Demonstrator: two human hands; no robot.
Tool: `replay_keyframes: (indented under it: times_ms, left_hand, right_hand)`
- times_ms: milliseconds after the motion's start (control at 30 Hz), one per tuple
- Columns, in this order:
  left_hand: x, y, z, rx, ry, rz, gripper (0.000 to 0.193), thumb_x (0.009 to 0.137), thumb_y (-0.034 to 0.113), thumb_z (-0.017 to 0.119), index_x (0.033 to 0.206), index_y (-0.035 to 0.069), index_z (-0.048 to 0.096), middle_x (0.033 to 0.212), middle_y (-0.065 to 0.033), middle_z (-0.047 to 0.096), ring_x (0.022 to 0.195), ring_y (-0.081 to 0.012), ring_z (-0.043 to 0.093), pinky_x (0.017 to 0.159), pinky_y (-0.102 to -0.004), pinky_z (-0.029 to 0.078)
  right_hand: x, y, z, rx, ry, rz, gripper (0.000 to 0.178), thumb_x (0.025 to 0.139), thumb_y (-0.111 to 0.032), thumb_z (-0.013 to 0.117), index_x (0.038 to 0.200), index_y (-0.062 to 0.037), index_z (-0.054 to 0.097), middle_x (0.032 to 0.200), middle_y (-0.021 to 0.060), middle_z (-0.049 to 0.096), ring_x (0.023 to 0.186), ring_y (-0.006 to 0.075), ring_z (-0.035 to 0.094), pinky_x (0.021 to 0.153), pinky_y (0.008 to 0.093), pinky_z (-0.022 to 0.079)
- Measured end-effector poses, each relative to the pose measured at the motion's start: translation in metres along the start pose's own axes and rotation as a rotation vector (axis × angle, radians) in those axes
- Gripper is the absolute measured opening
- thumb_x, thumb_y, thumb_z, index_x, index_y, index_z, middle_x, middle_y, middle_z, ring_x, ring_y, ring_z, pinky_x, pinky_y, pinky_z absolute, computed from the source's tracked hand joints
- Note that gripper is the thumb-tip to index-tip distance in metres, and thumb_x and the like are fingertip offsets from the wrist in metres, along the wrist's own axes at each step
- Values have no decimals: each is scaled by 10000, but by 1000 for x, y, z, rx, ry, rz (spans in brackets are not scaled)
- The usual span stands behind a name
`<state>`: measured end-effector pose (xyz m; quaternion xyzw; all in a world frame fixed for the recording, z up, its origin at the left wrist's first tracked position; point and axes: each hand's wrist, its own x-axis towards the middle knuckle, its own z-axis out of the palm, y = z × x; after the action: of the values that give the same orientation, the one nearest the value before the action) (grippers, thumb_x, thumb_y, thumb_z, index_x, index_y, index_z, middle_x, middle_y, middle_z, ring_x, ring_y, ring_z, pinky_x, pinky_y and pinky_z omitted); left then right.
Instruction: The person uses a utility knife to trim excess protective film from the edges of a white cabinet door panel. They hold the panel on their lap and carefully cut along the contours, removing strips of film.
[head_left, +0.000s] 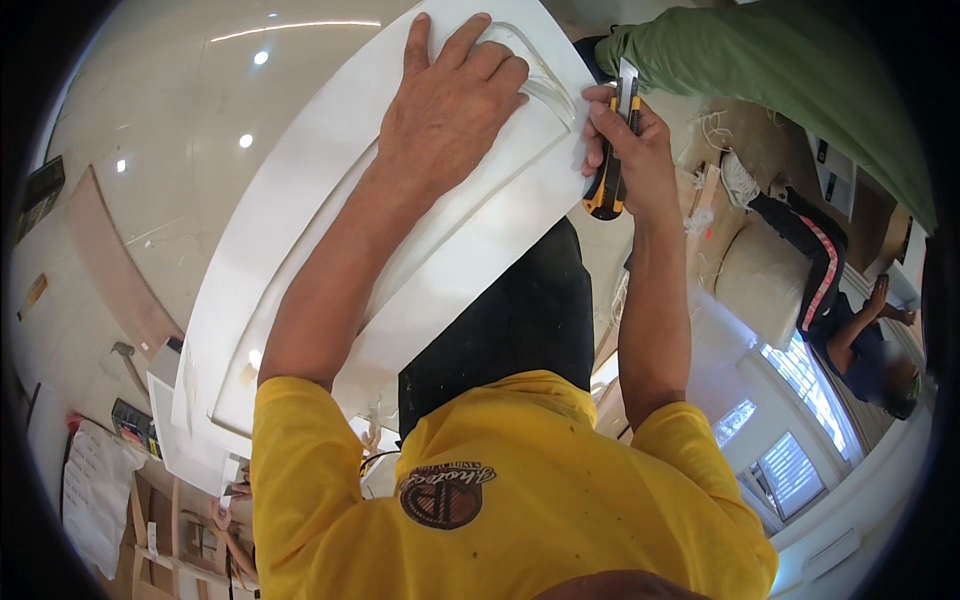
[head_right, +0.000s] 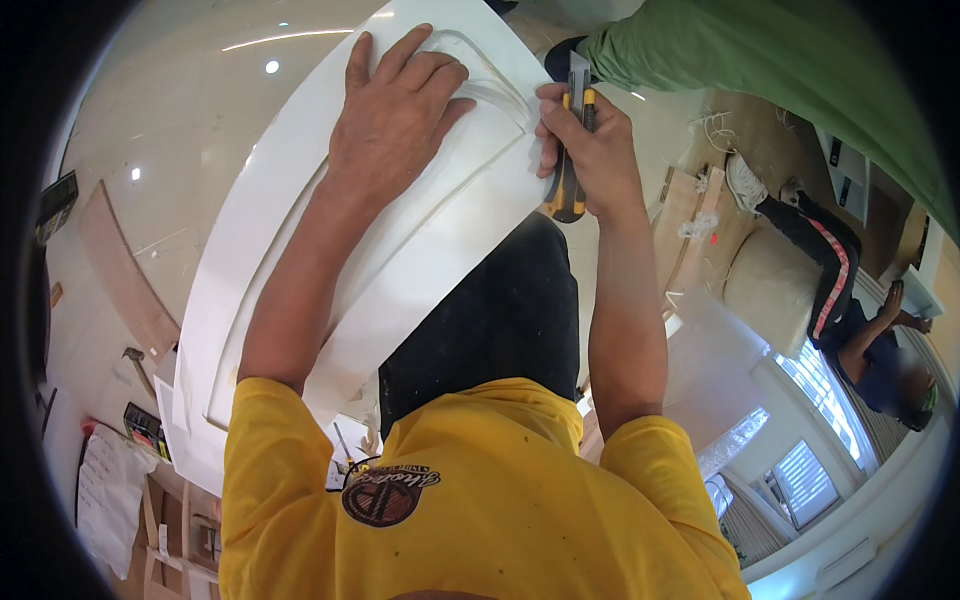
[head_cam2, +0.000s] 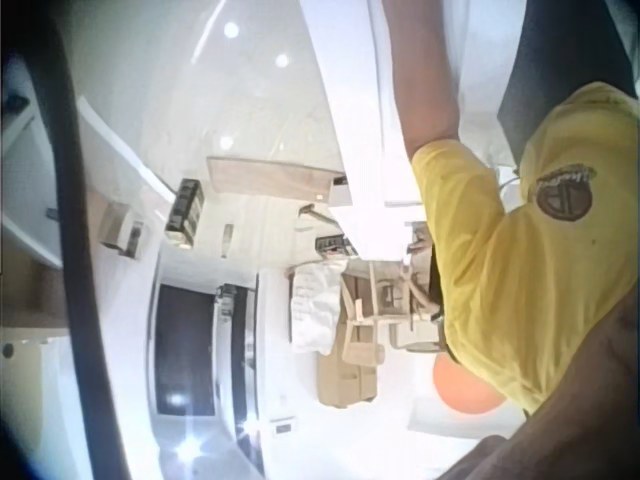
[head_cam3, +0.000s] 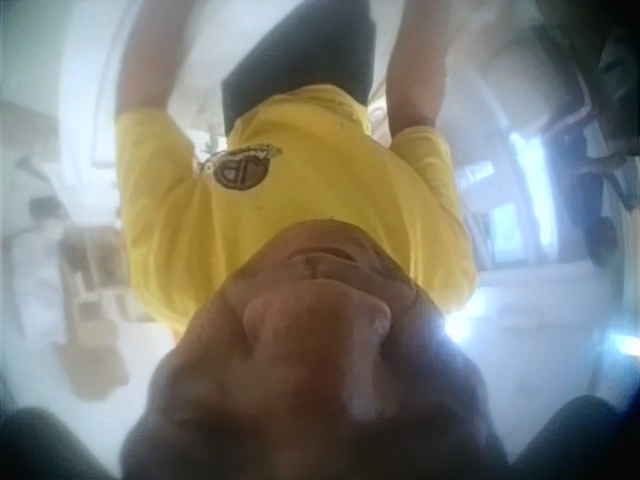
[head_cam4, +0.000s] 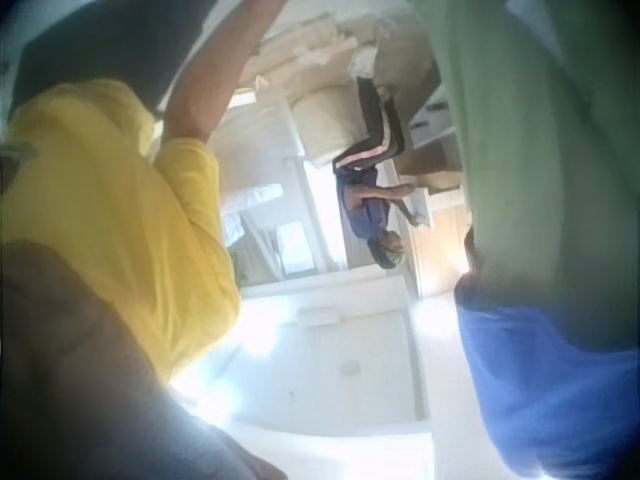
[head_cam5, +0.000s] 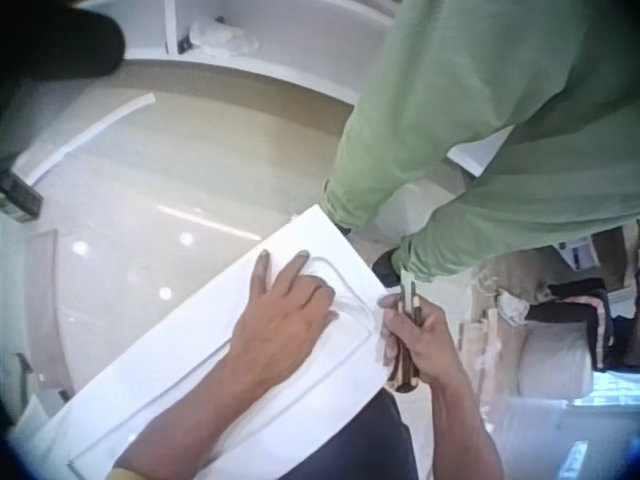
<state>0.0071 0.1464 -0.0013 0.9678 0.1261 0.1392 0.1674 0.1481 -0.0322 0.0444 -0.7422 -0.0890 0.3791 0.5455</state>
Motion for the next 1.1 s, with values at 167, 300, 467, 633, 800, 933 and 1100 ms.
replay_keyframes:
  times_ms: [167,300,467,633,800,933,1100]
  left_hand:
    - [-1,-8,5,-129,94,26,244,951,267,677,1152,134,717,1160,-62,662,1362,-255,516,1181,-625,310]
    - [1,7,4,-211,169,19,228,948,259,667,1109,109,728,1174,-67,639,1394,-311,474,1166,-641,311]
    - [12,7,0,-103,90,98,311,934,236,644,1204,96,713,1333,-83,627,1405,-357,461,1134,-681,323]
    - [6,11,3,-100,157,131,339,929,247,564,1174,70,717,1439,-94,563,1497,-440,302,1072,-839,206]
    - [2,15,-4,40,193,64,302,934,236,601,1150,66,726,1346,-113,628,1404,-407,453,1074,-738,337]
    - [-1,18,4,63,241,22,210,863,213,693,1037,112,754,1384,-4,596,1410,-329,439,1140,-685,320]
    - [-1,11,9,10,11,141,338,949,244,674,1277,164,688,1479,-17,544,1459,-274,419,1204,-614,270]
  right_hand:
    - [2,-3,-1,2,19,46,311,998,-229,706,1153,36,661,816,73,646,569,132,605,515,313,551]
    - [1,-3,0,2,40,45,379,1018,-333,683,1113,33,661,802,68,653,568,140,611,529,319,555]
    - [-3,-4,0,9,51,55,415,1050,-396,616,1121,12,637,814,62,644,606,147,628,564,321,558]
    - [-15,-27,10,-193,198,117,306,1077,-292,537,1173,-8,601,840,54,606,608,141,614,554,302,537]
    - [-27,-27,10,-434,162,75,250,1076,-211,507,1177,3,587,836,55,600,592,123,592,541,285,506]
    - [-26,-26,22,-592,180,93,284,1066,-250,574,1133,25,598,819,52,623,586,111,592,528,276,477]
    - [-39,-1,21,-607,422,-4,346,1008,-244,695,1187,24,570,755,40,607,541,109,572,488,264,467]
